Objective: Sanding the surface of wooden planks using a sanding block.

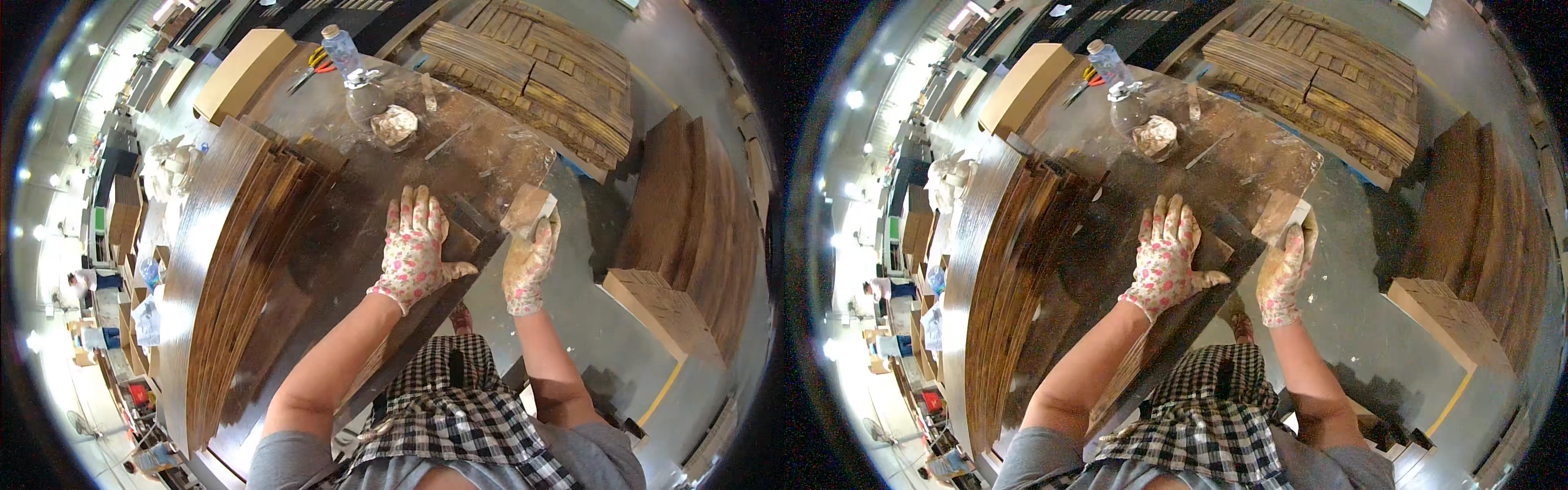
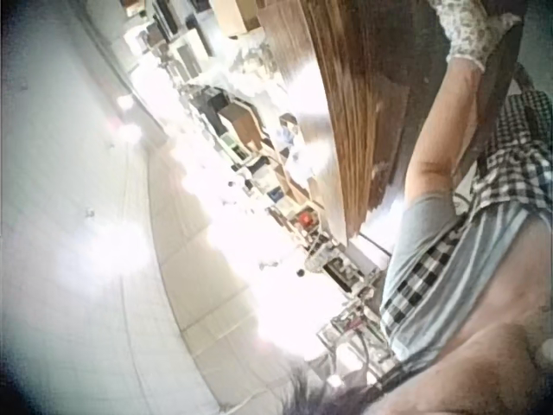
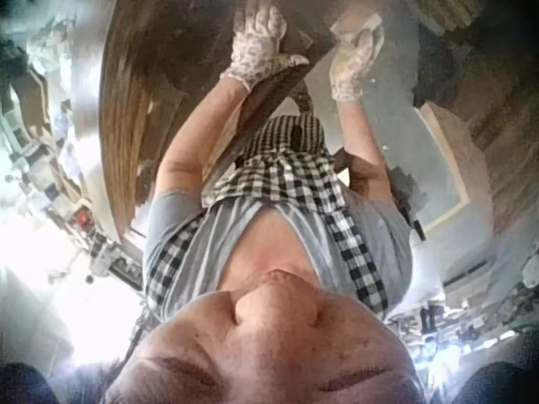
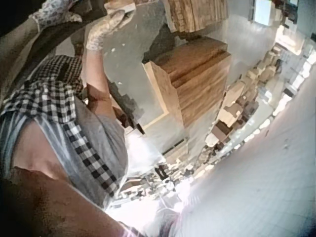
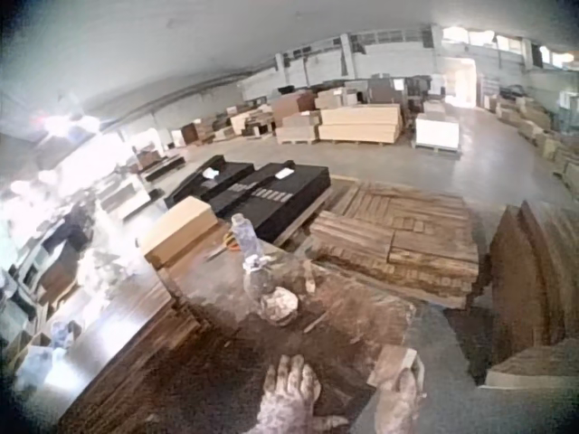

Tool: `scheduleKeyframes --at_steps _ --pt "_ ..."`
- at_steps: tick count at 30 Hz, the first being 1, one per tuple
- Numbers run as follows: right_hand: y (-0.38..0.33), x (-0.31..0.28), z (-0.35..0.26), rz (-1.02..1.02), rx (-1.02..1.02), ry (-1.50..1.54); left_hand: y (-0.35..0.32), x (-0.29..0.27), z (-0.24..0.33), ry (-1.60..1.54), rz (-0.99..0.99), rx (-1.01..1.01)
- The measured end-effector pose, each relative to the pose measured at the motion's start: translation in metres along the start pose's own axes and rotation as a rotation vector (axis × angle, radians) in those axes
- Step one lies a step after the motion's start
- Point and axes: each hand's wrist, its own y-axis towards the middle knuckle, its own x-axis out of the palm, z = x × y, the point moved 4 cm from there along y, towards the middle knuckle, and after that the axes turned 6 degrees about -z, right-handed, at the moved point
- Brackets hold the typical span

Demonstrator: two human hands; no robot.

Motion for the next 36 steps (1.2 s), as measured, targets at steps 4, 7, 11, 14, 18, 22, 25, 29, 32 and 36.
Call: scheduleKeyframes --at_steps 4,7,11,14,18,22,25,29,32,36 --pt "-0.008 -0.025 0.004 0.056 0.053 -0.031 0.015 0.015 0.016 0.015 -0.127 0.045" --pt "-0.009 -0.033 0.002 0.049 0.037 -0.029 0.027 0.032 0.027 -0.049 -0.108 0.186" --pt "-0.008 -0.037 -0.007 0.024 0.049 -0.050 0.026 0.046 0.042 -0.185 0.070 0.540" --pt "-0.008 -0.044 -0.018 0.016 0.054 -0.112 0.009 0.049 0.045 -0.274 0.008 0.687" --pt "-0.002 -0.064 -0.031 0.040 0.016 -0.099 -0.007 0.031 0.024 -0.116 -0.070 0.355" --pt "-0.002 -0.081 -0.031 0.061 0.021 -0.197 -0.004 0.008 -0.005 -0.139 0.003 -0.095" --pt "-0.012 -0.076 -0.027 0.036 0.045 -0.192 0.010 0.007 -0.003 -0.170 0.060 0.030" --pt "-0.027 -0.035 -0.025 -0.050 0.093 -0.198 0.015 0.023 0.012 -0.059 -0.008 0.426" --pt "-0.034 0.016 -0.013 -0.207 0.101 -0.083 0.012 0.019 0.011 -0.011 0.144 0.371" --pt "-0.036 0.054 0.010 -0.318 0.155 0.065 0.024 0.005 -0.008 -0.188 0.167 0.047"
